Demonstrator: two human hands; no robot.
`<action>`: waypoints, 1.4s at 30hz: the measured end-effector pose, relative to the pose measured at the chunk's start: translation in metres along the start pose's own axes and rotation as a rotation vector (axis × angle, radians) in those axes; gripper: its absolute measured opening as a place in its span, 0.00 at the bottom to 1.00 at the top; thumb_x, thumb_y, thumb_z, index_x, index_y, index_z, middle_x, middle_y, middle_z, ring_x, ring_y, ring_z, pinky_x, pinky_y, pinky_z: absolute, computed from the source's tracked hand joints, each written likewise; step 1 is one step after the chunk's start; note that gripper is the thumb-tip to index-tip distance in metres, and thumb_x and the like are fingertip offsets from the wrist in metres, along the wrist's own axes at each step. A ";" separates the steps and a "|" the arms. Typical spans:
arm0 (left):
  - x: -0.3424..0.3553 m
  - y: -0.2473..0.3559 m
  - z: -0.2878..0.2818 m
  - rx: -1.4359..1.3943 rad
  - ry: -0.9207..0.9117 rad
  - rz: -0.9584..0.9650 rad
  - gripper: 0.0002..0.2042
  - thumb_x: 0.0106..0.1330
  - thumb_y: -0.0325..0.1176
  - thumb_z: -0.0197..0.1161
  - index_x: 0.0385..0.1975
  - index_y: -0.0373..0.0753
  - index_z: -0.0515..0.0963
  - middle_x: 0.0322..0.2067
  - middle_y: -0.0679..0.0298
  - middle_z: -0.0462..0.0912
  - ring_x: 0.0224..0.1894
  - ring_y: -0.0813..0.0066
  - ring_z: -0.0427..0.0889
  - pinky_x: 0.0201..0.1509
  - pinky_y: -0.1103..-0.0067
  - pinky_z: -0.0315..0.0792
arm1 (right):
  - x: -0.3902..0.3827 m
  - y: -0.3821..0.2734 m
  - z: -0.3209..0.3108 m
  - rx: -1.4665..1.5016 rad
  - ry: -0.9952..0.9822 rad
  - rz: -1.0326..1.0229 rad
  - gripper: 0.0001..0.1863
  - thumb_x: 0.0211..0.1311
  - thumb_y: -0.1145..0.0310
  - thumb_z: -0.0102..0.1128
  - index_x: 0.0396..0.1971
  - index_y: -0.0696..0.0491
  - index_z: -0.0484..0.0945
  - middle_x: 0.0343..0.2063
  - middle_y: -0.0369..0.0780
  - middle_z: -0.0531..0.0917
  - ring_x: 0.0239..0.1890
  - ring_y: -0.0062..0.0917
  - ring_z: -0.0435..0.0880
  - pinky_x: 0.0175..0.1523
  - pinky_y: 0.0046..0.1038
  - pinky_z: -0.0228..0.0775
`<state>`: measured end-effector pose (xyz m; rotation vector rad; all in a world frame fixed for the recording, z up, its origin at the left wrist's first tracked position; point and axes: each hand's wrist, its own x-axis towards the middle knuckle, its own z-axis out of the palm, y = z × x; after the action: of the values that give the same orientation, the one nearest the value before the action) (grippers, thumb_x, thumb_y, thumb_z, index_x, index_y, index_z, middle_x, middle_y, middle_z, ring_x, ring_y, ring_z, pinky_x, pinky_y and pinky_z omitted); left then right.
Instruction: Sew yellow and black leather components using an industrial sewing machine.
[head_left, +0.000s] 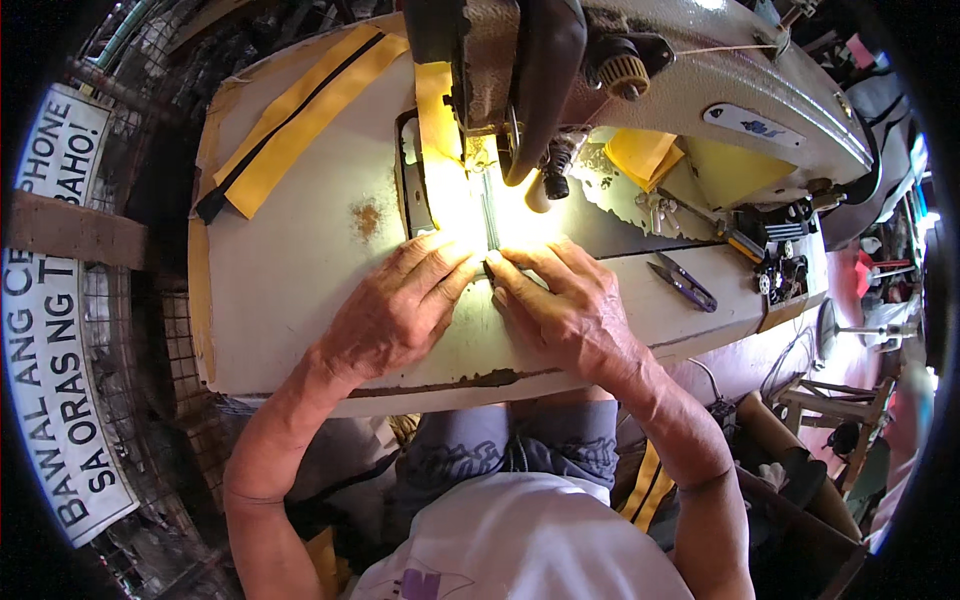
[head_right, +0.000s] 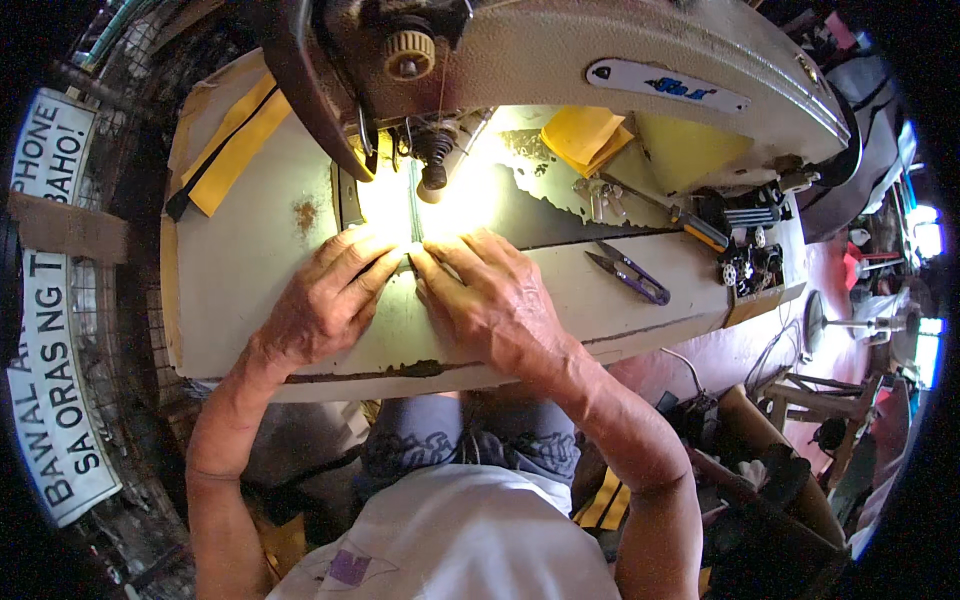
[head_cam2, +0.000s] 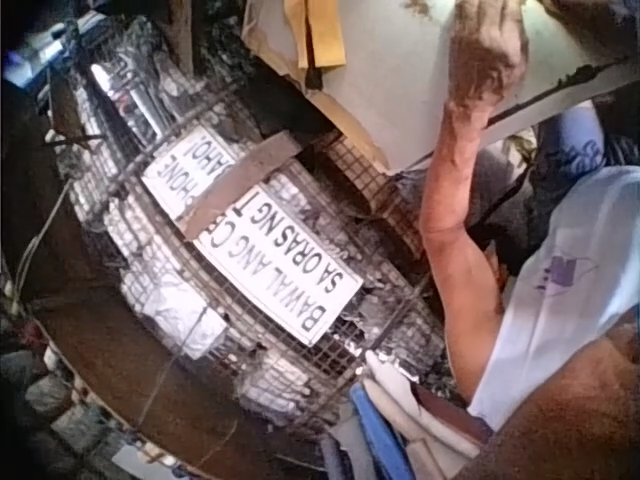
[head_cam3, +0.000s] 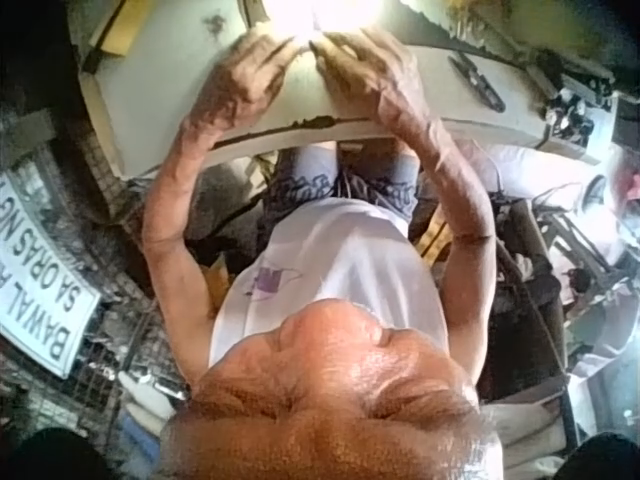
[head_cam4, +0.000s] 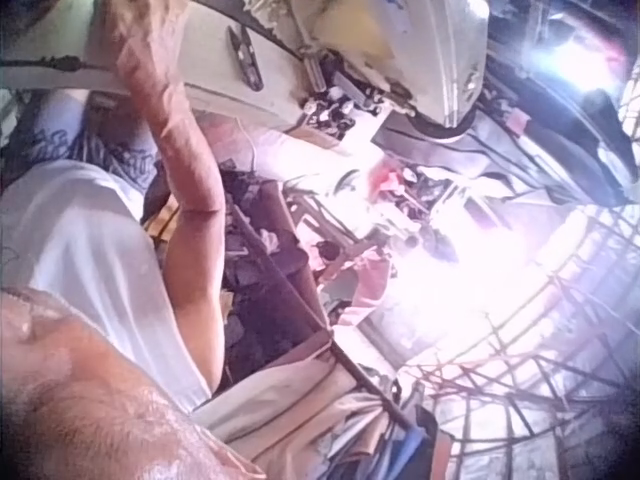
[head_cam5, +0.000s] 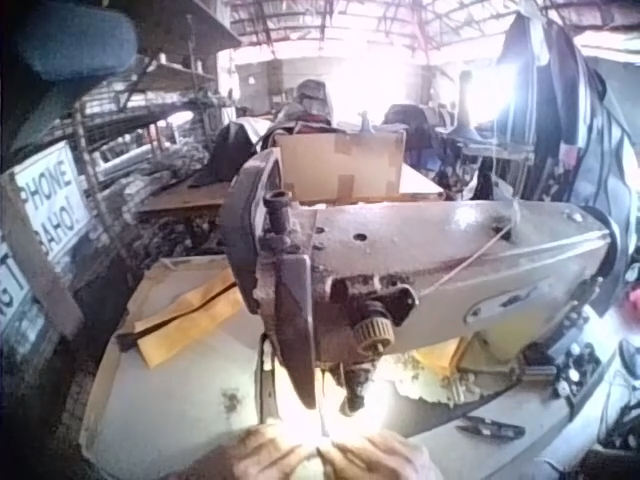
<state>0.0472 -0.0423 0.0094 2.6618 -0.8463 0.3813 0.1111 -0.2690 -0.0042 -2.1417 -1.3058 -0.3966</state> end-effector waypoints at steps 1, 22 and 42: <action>0.000 0.000 0.001 0.008 0.002 0.001 0.20 0.58 0.23 0.65 0.53 0.26 0.79 0.52 0.51 0.80 0.58 0.54 0.78 0.66 0.64 0.72 | 0.000 -0.001 0.000 0.004 -0.005 0.011 0.17 0.55 0.71 0.68 0.46 0.58 0.83 0.43 0.43 0.83 0.46 0.36 0.82 0.52 0.36 0.78; -0.002 -0.004 -0.001 0.022 0.052 -0.033 0.20 0.57 0.27 0.67 0.52 0.34 0.81 0.55 0.56 0.80 0.62 0.56 0.75 0.73 0.60 0.65 | 0.002 -0.005 -0.004 0.008 -0.125 -0.024 0.17 0.60 0.66 0.66 0.47 0.58 0.82 0.48 0.42 0.79 0.54 0.37 0.78 0.60 0.40 0.72; 0.020 -0.040 -0.017 -0.083 0.003 -0.004 0.18 0.60 0.36 0.68 0.47 0.33 0.82 0.54 0.54 0.80 0.63 0.54 0.74 0.73 0.58 0.64 | 0.035 0.022 -0.002 -0.060 -0.266 -0.014 0.18 0.63 0.63 0.62 0.47 0.58 0.80 0.44 0.43 0.82 0.43 0.39 0.80 0.50 0.42 0.70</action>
<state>0.0838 -0.0154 0.0231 2.5854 -0.8377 0.3409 0.1471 -0.2528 0.0088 -2.2970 -1.4705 -0.1613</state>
